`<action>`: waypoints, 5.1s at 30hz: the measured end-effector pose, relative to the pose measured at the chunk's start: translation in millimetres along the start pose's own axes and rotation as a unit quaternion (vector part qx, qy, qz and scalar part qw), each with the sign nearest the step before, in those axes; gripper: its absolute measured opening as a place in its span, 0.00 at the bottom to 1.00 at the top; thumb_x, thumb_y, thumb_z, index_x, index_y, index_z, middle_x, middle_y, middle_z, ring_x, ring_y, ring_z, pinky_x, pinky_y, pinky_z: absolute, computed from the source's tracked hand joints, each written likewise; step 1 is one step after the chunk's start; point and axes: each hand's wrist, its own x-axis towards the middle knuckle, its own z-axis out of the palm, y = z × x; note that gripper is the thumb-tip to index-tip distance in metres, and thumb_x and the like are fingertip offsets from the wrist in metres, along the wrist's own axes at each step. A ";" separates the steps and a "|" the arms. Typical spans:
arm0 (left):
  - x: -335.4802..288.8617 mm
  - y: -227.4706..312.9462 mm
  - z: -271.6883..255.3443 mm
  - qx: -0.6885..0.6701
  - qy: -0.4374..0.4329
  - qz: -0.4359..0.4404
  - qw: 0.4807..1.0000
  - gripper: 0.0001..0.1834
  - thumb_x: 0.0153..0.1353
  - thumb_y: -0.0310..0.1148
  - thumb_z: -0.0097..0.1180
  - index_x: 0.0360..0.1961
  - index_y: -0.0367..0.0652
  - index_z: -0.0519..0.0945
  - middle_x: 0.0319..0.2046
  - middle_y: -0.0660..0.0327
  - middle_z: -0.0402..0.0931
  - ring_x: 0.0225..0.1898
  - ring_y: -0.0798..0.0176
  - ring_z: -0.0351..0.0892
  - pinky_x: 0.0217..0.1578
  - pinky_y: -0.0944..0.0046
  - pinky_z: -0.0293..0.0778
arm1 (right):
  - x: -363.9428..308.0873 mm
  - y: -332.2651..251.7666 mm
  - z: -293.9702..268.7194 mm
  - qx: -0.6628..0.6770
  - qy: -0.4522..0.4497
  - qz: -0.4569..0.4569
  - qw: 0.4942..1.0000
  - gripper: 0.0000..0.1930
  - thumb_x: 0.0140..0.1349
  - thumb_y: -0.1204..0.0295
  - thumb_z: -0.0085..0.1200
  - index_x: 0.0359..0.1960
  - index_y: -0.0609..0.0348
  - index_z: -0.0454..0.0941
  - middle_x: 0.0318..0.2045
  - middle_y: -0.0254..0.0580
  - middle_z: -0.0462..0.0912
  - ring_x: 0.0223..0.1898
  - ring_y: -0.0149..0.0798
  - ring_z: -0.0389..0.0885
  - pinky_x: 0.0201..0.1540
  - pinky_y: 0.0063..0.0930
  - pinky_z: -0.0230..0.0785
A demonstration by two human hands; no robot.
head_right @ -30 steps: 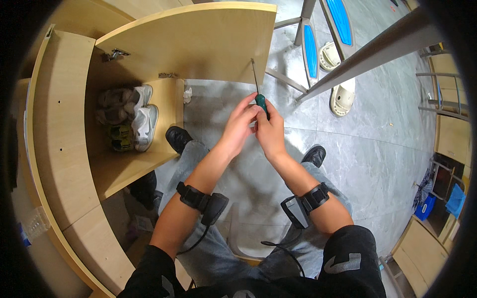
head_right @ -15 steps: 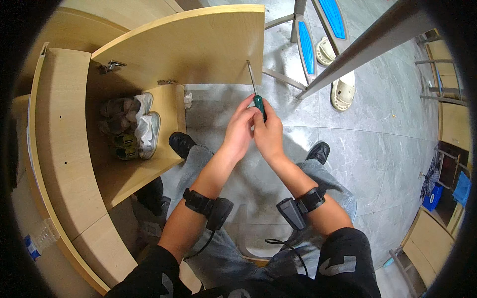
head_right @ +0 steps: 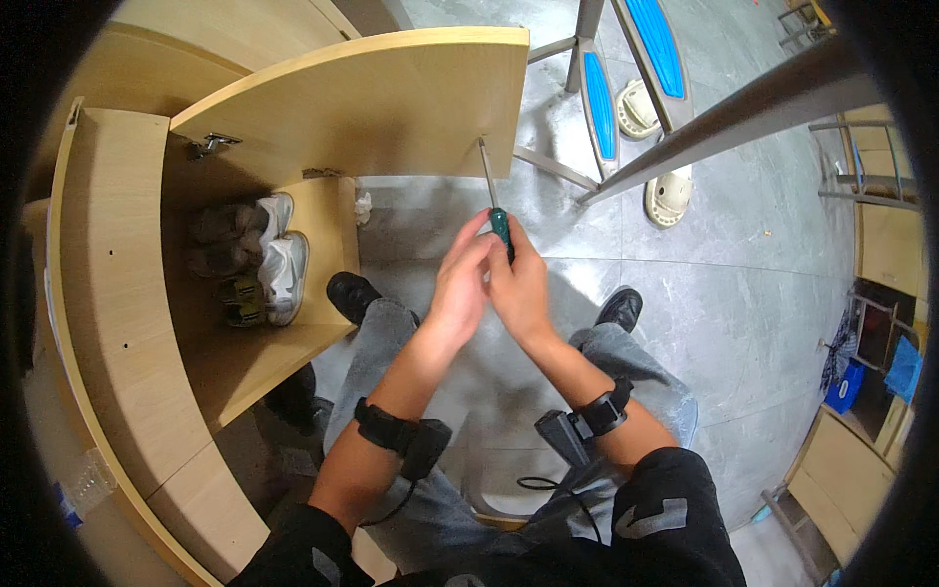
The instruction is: The person uses a screwdriver to loosen a screw from a cabinet door hinge and then removes the door from the cabinet frame.
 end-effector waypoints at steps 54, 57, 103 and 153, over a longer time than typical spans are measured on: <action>4.9 20.5 -24.4 0.070 0.065 0.010 0.995 0.21 0.61 0.38 0.45 0.53 0.40 0.70 0.49 0.60 0.73 0.48 0.64 0.70 0.46 0.64 0.65 | 11.7 2.1 31.3 0.304 0.025 0.150 0.940 0.11 0.64 0.65 0.52 0.32 0.60 0.74 0.14 0.30 0.67 0.08 0.23 0.57 0.08 0.19 0.42; 3.2 23.6 -24.6 0.057 0.063 0.002 0.996 0.22 0.61 0.40 0.47 0.53 0.40 0.71 0.49 0.60 0.73 0.46 0.64 0.70 0.46 0.63 0.65 | 12.3 5.9 28.0 0.325 -0.003 0.157 0.932 0.10 0.64 0.64 0.52 0.35 0.59 0.75 0.15 0.30 0.68 0.09 0.24 0.60 0.09 0.18 0.46; -24.2 37.4 -35.1 0.346 0.078 -0.005 0.935 0.21 0.60 0.29 0.54 0.51 0.32 0.64 0.36 0.52 0.73 0.26 0.61 0.80 0.23 0.62 0.80 | 51.7 2.1 15.0 0.100 -0.225 0.163 0.955 0.16 0.65 0.63 0.44 0.39 0.65 0.76 0.31 0.39 0.80 0.37 0.34 0.75 0.45 0.27 0.62; -23.3 6.9 -22.0 -0.076 0.122 -0.024 0.989 0.20 0.66 0.38 0.47 0.49 0.31 0.64 0.40 0.50 0.71 0.35 0.56 0.78 0.36 0.59 0.79 | 46.9 -5.9 12.2 0.270 -0.176 0.287 0.902 0.17 0.59 0.58 0.54 0.37 0.60 0.72 0.33 0.43 0.79 0.36 0.39 0.77 0.40 0.32 0.71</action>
